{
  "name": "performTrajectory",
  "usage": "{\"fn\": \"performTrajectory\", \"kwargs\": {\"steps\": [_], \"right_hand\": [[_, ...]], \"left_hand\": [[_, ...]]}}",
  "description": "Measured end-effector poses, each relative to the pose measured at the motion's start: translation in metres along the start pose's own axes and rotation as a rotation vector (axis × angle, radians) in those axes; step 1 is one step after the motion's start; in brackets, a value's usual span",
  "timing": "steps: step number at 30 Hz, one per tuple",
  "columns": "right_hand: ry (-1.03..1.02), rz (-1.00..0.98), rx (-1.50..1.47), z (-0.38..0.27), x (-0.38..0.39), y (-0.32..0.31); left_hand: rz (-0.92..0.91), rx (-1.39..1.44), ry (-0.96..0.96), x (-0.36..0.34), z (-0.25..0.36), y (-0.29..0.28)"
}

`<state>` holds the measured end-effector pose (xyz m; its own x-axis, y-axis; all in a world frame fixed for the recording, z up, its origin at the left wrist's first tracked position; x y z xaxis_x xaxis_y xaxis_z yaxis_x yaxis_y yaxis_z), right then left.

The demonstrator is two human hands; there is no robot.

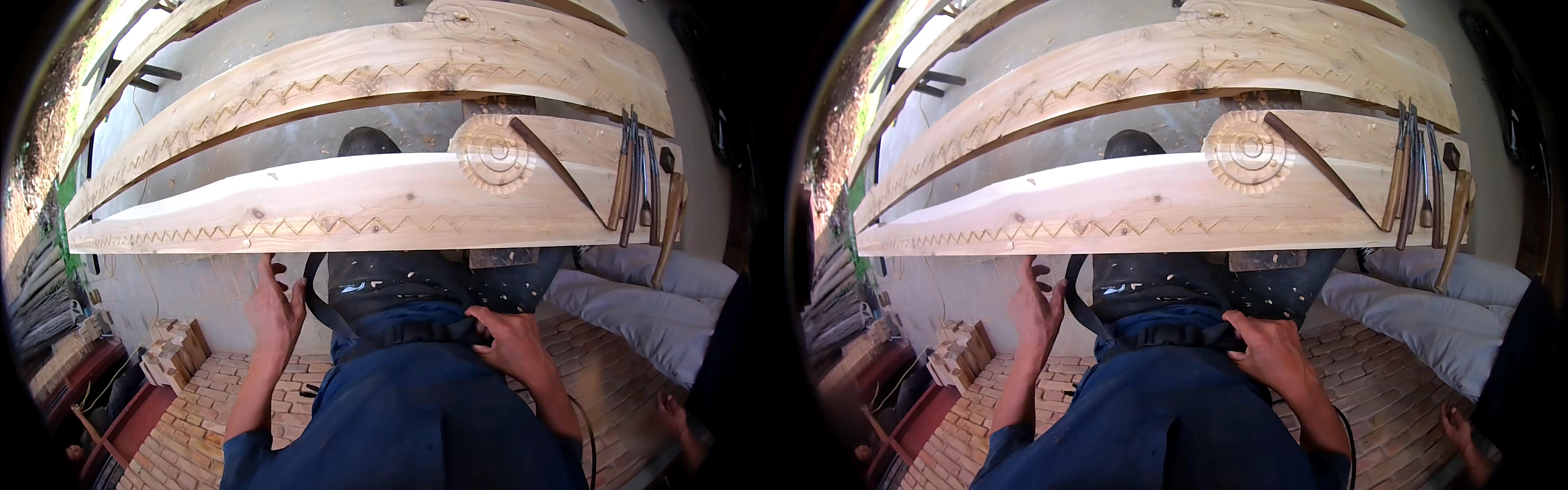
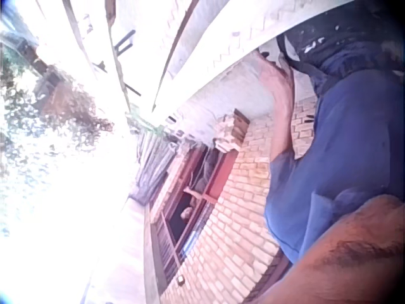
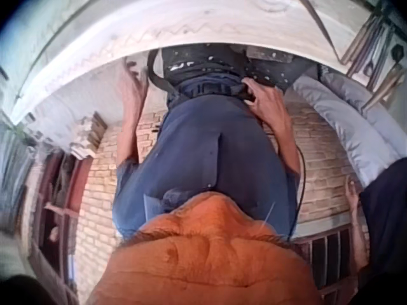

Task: The person carves intricate spiral and zigzag patterns into long wooden planks using a chisel and a mallet. The person is seated on the ground or a low surface while working on the planks, which are supported by sawhorses.

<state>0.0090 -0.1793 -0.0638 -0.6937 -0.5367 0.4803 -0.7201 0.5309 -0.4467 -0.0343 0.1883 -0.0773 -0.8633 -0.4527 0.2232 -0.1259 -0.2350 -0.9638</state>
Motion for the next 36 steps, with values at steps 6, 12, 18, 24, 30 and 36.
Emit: {"fn": "performTrajectory", "kwargs": {"steps": [6, 12, 18, 24, 30, 36], "right_hand": [[0.237, -0.073, 0.093, 0.035, 0.047, 0.003], [0.383, -0.145, 0.078, 0.054, 0.082, 0.0], [0.394, 0.355, -0.069, 0.037, 0.095, -0.065], [0.036, 1.208, -0.26, -0.003, 0.085, -0.146], [-0.278, 1.117, -0.358, -0.043, 0.059, -0.159], [-0.157, 1.126, -0.124, -0.03, -0.008, -0.205]], "left_hand": [[0.062, 0.129, 0.496, 0.007, 0.073, -0.032], [-0.6, 0.444, 0.846, 0.044, 0.199, 0.021], [-1.107, 0.947, 1.155, 0.107, 0.316, 0.061], [-0.919, 0.566, 1.36, 0.125, 0.361, 0.118], [-0.762, 0.293, 1.369, 0.112, 0.342, 0.08], [-0.327, 0.493, 1.027, 0.048, 0.288, 0.034]]}}
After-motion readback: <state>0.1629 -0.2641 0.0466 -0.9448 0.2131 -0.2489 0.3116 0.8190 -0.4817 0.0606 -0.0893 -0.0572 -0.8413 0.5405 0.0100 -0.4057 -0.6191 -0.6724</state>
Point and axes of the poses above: each hand's wrist, its own x-axis away from the middle knuckle, its own y-axis out of the palm, z = x × y, the point moved 9 cm from there along -x, towards the middle knuckle, and after that the axes turned 14 degrees about -x, right-handed, at the moved point
